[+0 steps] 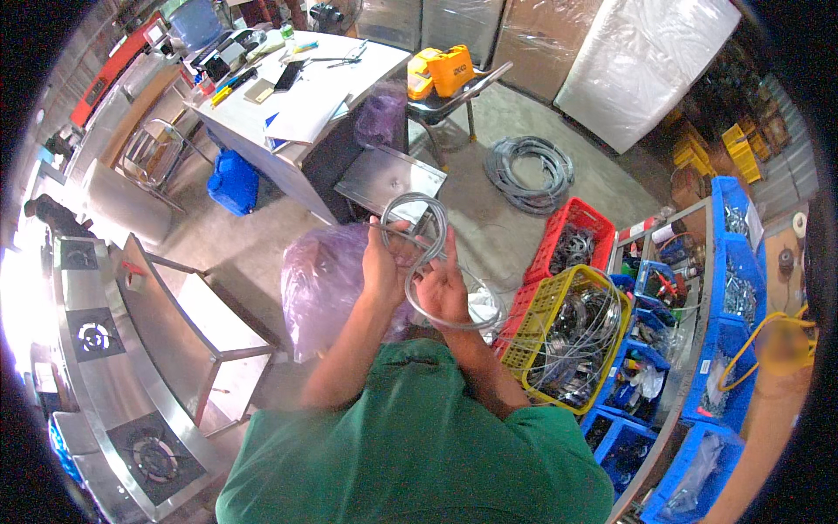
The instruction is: The person repeatedly picks up lengths of metal conduit or cable from a yellow basket, straightens them, and coils them by hand into loops. The coiled pieces are placed back into the basket. The person handles the items one at a time throughout the clip.
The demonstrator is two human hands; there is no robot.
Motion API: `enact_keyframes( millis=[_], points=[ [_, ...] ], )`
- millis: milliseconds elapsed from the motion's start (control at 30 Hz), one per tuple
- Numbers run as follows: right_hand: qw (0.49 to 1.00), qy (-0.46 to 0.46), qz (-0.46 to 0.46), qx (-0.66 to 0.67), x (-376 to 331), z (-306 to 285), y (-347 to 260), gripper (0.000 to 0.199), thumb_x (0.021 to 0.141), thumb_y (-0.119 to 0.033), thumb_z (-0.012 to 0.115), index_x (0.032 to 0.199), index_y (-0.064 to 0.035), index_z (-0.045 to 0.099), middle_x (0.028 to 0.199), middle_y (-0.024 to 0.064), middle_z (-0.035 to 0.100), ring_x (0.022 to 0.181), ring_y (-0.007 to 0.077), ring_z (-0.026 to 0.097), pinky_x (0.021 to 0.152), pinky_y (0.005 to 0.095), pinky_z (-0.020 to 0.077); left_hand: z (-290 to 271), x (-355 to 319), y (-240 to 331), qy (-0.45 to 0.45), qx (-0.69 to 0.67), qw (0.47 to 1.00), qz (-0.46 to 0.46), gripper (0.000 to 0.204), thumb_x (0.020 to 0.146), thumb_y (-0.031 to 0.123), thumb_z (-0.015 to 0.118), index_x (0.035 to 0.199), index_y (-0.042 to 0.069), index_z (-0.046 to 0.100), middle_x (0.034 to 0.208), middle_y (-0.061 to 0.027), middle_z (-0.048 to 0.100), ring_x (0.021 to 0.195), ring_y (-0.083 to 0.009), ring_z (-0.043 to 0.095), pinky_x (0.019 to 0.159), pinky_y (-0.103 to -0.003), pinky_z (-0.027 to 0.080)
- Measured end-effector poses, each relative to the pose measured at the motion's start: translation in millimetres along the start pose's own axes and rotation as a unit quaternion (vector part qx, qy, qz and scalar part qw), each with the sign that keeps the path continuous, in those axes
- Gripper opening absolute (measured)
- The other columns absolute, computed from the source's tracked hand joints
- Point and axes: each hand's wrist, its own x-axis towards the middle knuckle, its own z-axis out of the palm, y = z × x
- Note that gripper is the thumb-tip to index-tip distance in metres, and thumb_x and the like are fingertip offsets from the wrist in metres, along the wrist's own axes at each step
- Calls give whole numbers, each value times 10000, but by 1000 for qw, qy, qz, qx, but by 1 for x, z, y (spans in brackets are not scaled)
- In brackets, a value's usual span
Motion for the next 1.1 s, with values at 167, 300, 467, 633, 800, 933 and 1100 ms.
enact_keyframes(
  millis=[167, 300, 467, 633, 800, 933, 1100],
  points=[
    [948, 28, 95, -302, -9, -21, 4, 606, 988, -374, 533, 1509, -179, 292, 1298, 120, 548, 1130, 249, 571, 905, 399, 458, -9, 3, 9, 18, 37, 999, 17, 493, 1036, 478, 365, 811, 63, 502, 545, -20, 397, 463, -161, 376, 481, -345, 361],
    [773, -129, 205, -586, -5, -45, -59, 550, 973, -428, 549, 1331, -12, 504, 1032, 93, 668, 894, 181, 637, 776, 313, 509, -22, 0, 20, 34, 43, 997, 45, 483, 1039, 441, 401, 750, 69, 506, 535, 22, 359, 431, -119, 315, 436, -288, 277],
    [679, -39, -40, -732, 31, 6, -116, 483, 952, -349, 618, 1321, -42, 566, 984, 125, 668, 824, 187, 642, 765, 346, 521, -24, -7, 5, 48, 182, 979, 73, 515, 1026, 465, 433, 726, 60, 536, 582, 1, 441, 479, -98, 384, 444, -277, 298],
    [614, -211, -122, -751, 40, 80, -80, 356, 860, -175, 727, 1180, -36, 663, 829, 107, 605, 703, 228, 582, 646, 331, 476, -20, -5, -16, 22, 264, 962, 72, 528, 1031, 469, 418, 718, 60, 533, 604, 1, 480, 499, -87, 412, 452, -277, 321],
    [593, -261, -195, -737, 48, 85, -70, 193, 868, -121, 700, 1026, -14, 672, 841, 125, 606, 720, 279, 619, 636, 363, 492, -29, -2, -31, 8, 150, 989, 6, 501, 1038, 441, 407, 735, 72, 560, 612, 4, 481, 506, -88, 406, 459, -278, 285],
    [593, -269, -130, -748, 46, 80, -73, 142, 871, -128, 679, 960, -22, 648, 882, 132, 631, 818, 326, 642, 709, 390, 520, -35, -4, -40, 11, 185, 983, -16, 497, 1034, 440, 417, 751, 68, 587, 605, 15, 460, 506, -95, 400, 465, -279, 275],
    [632, -220, -197, -716, 50, 85, -80, 82, 906, -95, 644, 936, -20, 636, 874, 121, 628, 766, 278, 629, 648, 352, 497, -47, -12, -42, 8, 264, 961, -77, 530, 1023, 456, 427, 804, 24, 643, 600, 5, 475, 507, -113, 406, 476, -301, 295]
  ],
)
